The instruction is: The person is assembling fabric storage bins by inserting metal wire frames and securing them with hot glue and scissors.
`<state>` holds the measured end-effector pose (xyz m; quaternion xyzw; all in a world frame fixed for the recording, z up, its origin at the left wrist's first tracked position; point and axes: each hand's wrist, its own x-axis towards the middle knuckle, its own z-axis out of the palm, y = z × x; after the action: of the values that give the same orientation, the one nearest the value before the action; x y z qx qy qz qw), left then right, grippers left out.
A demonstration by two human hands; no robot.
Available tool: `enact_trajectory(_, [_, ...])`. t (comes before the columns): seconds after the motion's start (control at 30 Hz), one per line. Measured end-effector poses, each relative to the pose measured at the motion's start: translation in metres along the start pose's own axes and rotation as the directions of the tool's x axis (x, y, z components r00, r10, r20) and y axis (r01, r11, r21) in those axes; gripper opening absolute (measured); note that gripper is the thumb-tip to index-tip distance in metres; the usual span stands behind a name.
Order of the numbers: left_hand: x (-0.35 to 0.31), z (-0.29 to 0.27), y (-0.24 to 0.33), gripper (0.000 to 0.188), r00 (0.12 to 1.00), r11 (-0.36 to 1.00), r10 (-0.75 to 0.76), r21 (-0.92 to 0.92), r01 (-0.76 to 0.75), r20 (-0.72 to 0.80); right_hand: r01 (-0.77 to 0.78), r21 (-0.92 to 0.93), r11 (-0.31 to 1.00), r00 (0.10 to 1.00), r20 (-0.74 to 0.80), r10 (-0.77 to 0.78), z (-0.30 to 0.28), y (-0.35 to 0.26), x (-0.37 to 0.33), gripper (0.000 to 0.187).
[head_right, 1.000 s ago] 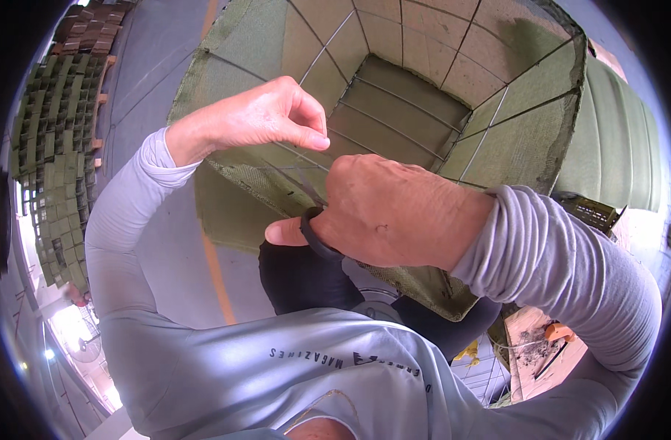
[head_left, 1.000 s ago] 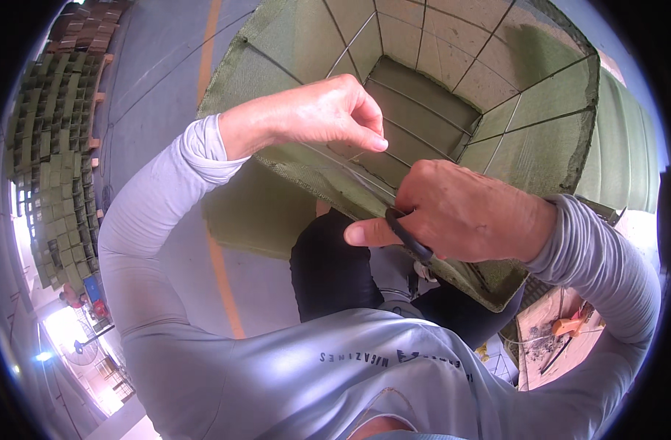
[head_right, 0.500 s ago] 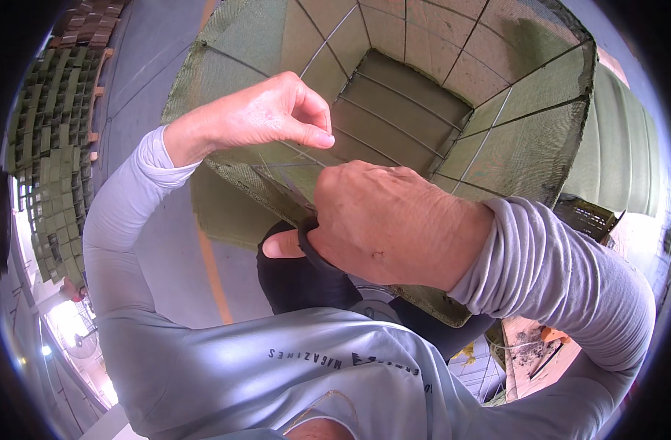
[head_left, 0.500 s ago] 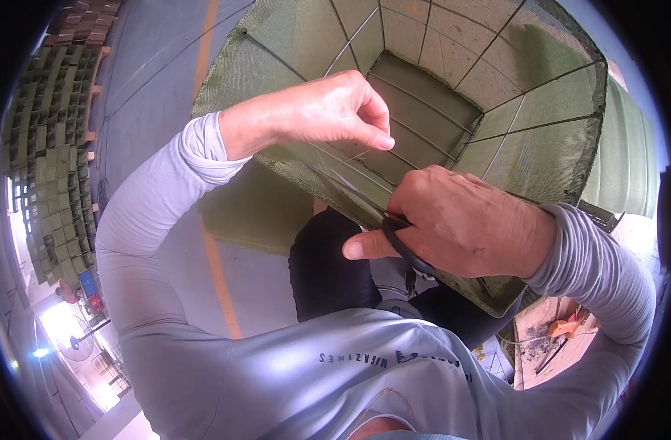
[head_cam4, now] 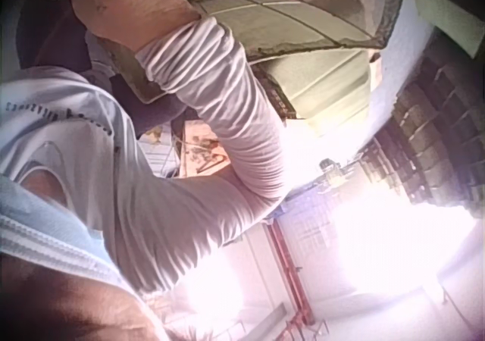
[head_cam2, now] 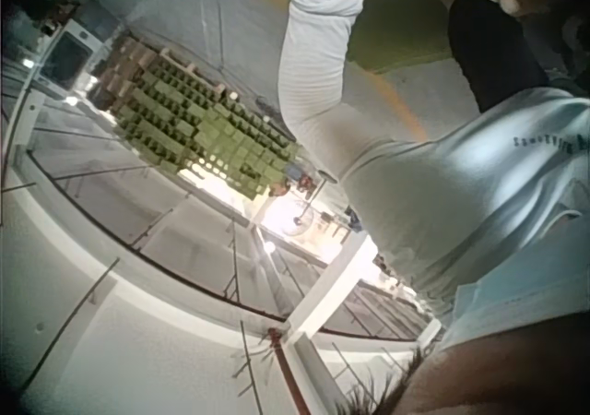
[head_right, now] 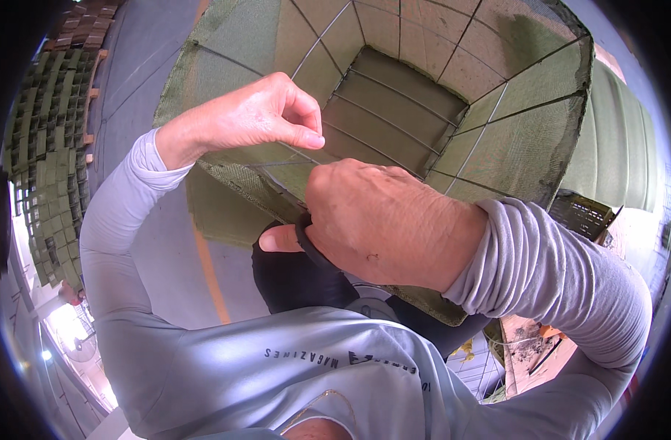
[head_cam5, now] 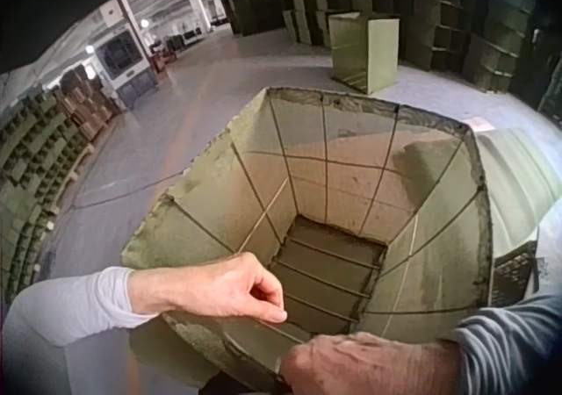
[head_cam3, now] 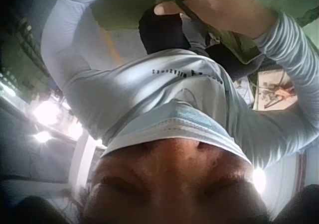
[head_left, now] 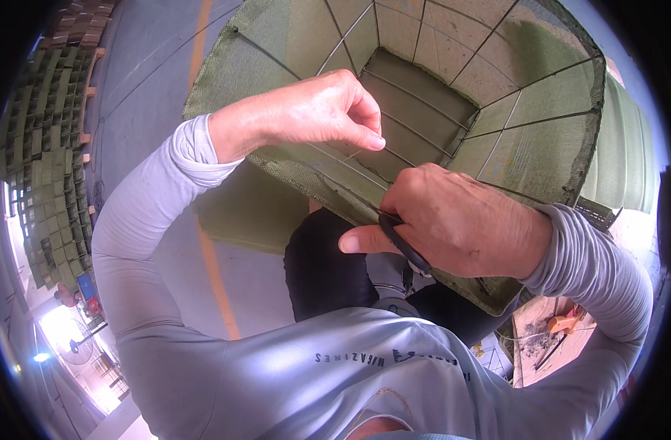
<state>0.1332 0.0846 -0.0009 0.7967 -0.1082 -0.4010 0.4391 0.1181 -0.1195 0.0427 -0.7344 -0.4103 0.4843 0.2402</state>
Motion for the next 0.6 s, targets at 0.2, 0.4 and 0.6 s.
enact_trajectory(0.2, [-0.002, 0.000, 0.004, 0.027, 1.000, 1.000, 0.012, 0.016, -0.012, 0.005, 0.007, -0.040, 0.999, 1.000, 0.006, -0.007, -0.003, 0.003, 0.000, 0.061])
enact_trajectory(0.4, [0.000, 0.000, 0.002, 0.027, 1.000, 1.000, 0.022, -0.008, -0.022, 0.003, 0.007, -0.050, 0.999, 0.998, 0.056, -0.004, -0.004, 0.005, 0.002, 0.065])
enact_trajectory(0.6, [-0.002, 0.002, 0.005, 0.026, 1.000, 1.000, 0.013, -0.014, -0.013, -0.002, 0.091, -0.042, 0.995, 0.993, -0.076, -0.094, 0.005, 0.012, -0.004, 0.062])
